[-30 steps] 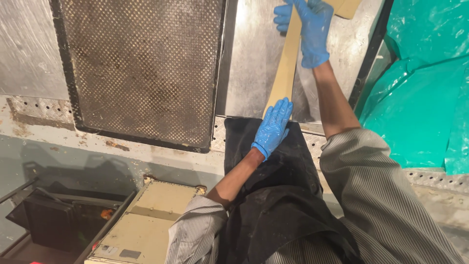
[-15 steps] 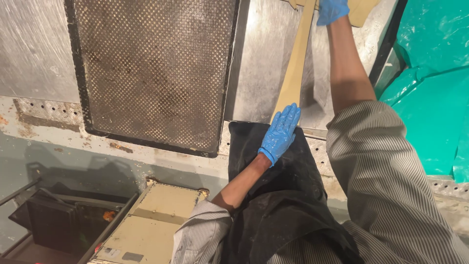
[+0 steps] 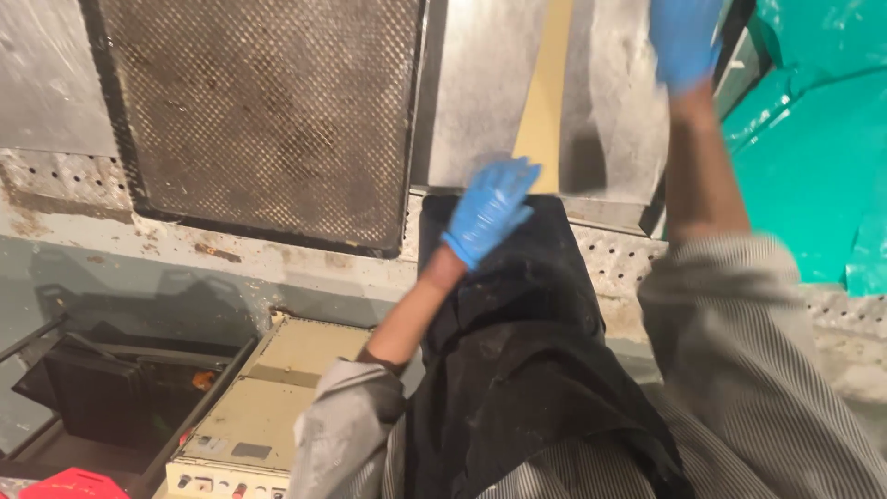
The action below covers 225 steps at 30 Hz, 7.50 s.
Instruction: The person is rolling triangular pieces of dough into croissant shapes on a metal table.
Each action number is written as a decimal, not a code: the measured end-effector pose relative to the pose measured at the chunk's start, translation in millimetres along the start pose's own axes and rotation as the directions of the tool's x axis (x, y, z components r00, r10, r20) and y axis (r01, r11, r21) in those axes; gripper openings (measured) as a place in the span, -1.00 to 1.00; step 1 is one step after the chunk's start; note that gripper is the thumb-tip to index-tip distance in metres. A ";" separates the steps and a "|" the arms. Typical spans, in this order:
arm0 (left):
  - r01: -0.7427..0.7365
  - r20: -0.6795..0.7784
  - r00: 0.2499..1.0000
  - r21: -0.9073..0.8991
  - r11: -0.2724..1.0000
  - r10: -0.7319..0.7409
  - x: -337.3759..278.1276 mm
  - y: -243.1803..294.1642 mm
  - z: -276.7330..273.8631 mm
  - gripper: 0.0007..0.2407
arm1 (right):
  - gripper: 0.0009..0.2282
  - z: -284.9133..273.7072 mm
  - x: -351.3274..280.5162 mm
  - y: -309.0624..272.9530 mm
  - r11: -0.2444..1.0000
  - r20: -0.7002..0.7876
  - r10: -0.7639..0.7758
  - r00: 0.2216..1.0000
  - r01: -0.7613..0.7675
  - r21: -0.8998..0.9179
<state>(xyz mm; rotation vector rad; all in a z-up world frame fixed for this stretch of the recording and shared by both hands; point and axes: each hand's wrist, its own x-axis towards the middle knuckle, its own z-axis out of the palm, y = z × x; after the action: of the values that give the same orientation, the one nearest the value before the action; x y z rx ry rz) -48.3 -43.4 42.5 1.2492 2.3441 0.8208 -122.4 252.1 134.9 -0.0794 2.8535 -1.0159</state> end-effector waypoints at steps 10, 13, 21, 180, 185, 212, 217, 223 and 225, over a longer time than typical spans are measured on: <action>-0.246 0.065 0.969 0.322 0.914 0.238 -9.3 -41.8 -5.6 -0.70 | -0.69 135.6 -166.1 30.5 0.831 0.057 -0.387 0.920 0.375 -0.410; -0.314 -0.038 0.941 0.275 0.909 0.336 -7.7 -50.6 -3.2 -0.79 | -0.75 130.0 -150.8 31.2 0.812 0.121 -0.372 0.920 0.386 -0.438; -0.246 -0.061 0.962 0.222 0.943 0.265 -2.6 -38.4 -5.2 -0.87 | -0.84 131.8 -149.0 22.5 0.862 0.044 -0.404 0.913 0.397 -0.315; 0.185 0.192 0.981 -0.966 -0.180 -0.020 -4.0 116.8 -120.6 -0.52 | -0.75 -52.7 -168.8 -148.5 0.903 -0.005 0.217 0.976 -0.199 0.380; 0.245 0.258 0.965 -0.946 -0.211 -0.037 -0.6 114.6 -96.1 -0.51 | -0.77 -48.0 -181.8 -137.9 0.826 0.004 0.345 0.939 -0.306 0.474; 0.322 0.335 0.942 -0.878 -0.354 0.027 59.8 192.9 -11.8 -0.51 | -0.76 -91.0 -268.4 -59.8 0.789 -0.119 0.345 0.931 -0.219 0.574; 0.246 0.257 0.966 -0.912 -0.328 0.009 72.8 218.2 -7.0 -0.51 | -0.76 -100.8 -286.5 -33.2 0.879 -0.198 0.276 0.941 -0.164 0.448; 0.271 0.286 0.958 -0.924 -0.271 -0.016 74.2 226.3 8.6 -0.48 | -0.80 -108.2 -295.5 -28.8 0.804 -0.158 0.267 0.951 -0.129 0.580; 0.260 0.275 0.961 -0.921 -0.289 -0.013 77.9 232.7 0.3 -0.49 | -0.81 -110.7 -298.1 -20.9 0.804 -0.172 0.284 0.943 -0.136 0.580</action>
<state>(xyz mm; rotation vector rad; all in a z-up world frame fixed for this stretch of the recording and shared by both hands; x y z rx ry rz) 55.8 124.5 188.1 0.1071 0.7004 1.8316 160.2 331.1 259.4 0.4418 2.5378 -1.8713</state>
